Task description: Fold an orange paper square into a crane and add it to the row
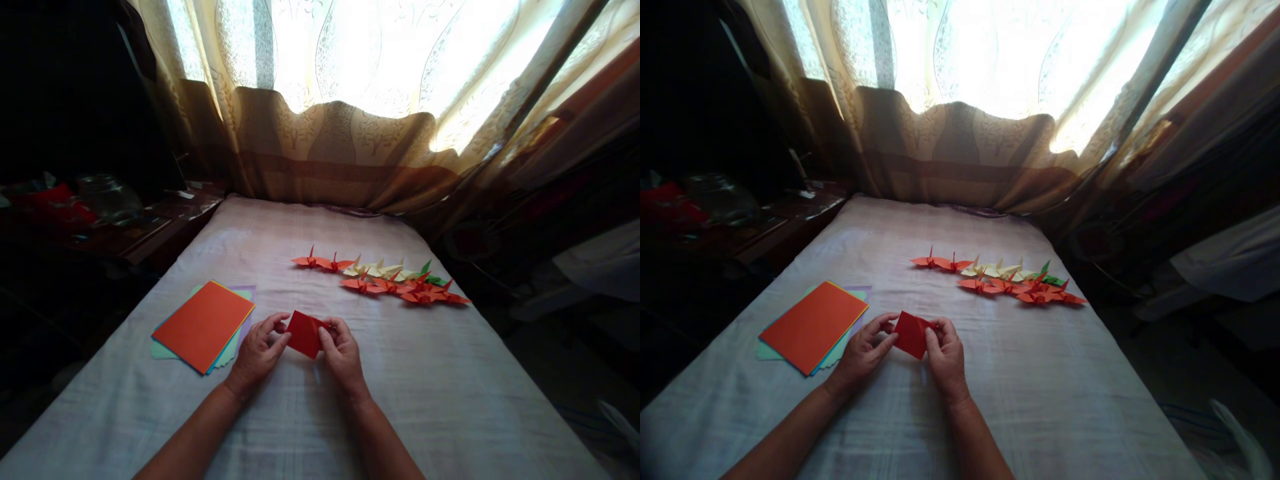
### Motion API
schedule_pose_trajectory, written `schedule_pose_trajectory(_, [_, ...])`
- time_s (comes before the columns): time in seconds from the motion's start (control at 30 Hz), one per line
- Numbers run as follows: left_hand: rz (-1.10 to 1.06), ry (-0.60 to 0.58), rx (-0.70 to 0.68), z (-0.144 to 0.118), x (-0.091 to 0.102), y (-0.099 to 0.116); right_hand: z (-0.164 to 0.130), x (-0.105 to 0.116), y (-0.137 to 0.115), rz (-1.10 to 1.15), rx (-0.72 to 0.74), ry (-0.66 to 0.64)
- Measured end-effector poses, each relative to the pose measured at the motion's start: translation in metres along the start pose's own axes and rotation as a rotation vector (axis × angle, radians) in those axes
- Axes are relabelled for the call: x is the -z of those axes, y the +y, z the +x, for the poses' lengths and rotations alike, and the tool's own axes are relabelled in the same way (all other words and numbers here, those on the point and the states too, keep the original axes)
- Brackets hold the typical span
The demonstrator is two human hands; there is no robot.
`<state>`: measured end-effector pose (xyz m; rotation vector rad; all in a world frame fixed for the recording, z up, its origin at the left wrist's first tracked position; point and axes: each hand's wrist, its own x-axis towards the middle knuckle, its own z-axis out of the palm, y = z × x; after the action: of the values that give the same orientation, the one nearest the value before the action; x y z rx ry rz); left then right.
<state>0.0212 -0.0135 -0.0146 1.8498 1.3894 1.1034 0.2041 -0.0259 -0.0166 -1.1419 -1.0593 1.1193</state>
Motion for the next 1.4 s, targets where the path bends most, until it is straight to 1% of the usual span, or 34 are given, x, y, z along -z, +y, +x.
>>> schedule_pose_trajectory(0.1, [-0.117,-0.067,0.084,0.002,-0.002,0.005,-0.002,0.002,0.002,-0.089,0.011,-0.005])
schedule_pose_trajectory(0.17, [-0.088,-0.101,0.096,0.005,-0.001,0.01,-0.003,0.006,0.003,-0.247,0.068,0.012])
schedule_pose_trajectory(0.23, [0.047,-0.152,0.099,0.011,0.002,0.014,-0.003,0.011,0.003,-0.437,0.181,0.031])
schedule_pose_trajectory(0.3, [0.258,-0.206,0.084,0.019,0.005,0.017,-0.002,0.016,0.003,-0.607,0.323,0.025])
schedule_pose_trajectory(0.37, [0.476,-0.234,0.032,0.029,0.006,0.02,-0.001,0.019,0.003,-0.747,0.436,-0.007])
schedule_pose_trajectory(0.43, [0.602,-0.246,-0.027,0.037,0.004,0.022,-0.002,0.021,0.003,-0.86,0.481,-0.048])
schedule_pose_trajectory(0.57, [0.629,-0.24,-0.081,0.044,-0.003,0.021,-0.004,0.021,0.002,-0.991,0.493,-0.127])
schedule_pose_trajectory(0.63, [0.599,-0.223,-0.135,0.04,-0.003,0.018,-0.004,0.02,0.0,-1.039,0.507,-0.163])
schedule_pose_trajectory(0.7, [0.517,-0.222,-0.246,0.033,0.0,0.013,-0.001,0.02,-0.002,-1.081,0.529,-0.188])
schedule_pose_trajectory(0.77, [0.416,-0.263,-0.368,0.025,0.006,0.008,0.003,0.021,-0.004,-1.109,0.554,-0.215])
schedule_pose_trajectory(0.83, [0.35,-0.317,-0.42,0.018,0.01,0.004,0.007,0.022,-0.005,-1.121,0.573,-0.238])
schedule_pose_trajectory(0.9, [0.323,-0.334,-0.41,0.016,0.013,0.002,0.009,0.022,-0.006,-1.122,0.58,-0.238])
schedule_pose_trajectory(1.03, [0.336,-0.282,-0.355,0.02,0.01,0.004,0.009,0.02,-0.006,-1.121,0.575,-0.211])
schedule_pose_trajectory(1.17, [0.405,-0.241,-0.297,0.025,0.006,0.007,0.009,0.017,-0.006,-1.131,0.512,-0.181])
schedule_pose_trajectory(1.4, [0.477,-0.258,-0.218,0.032,0.005,0.006,0.013,0.013,-0.004,-1.094,0.408,-0.095])
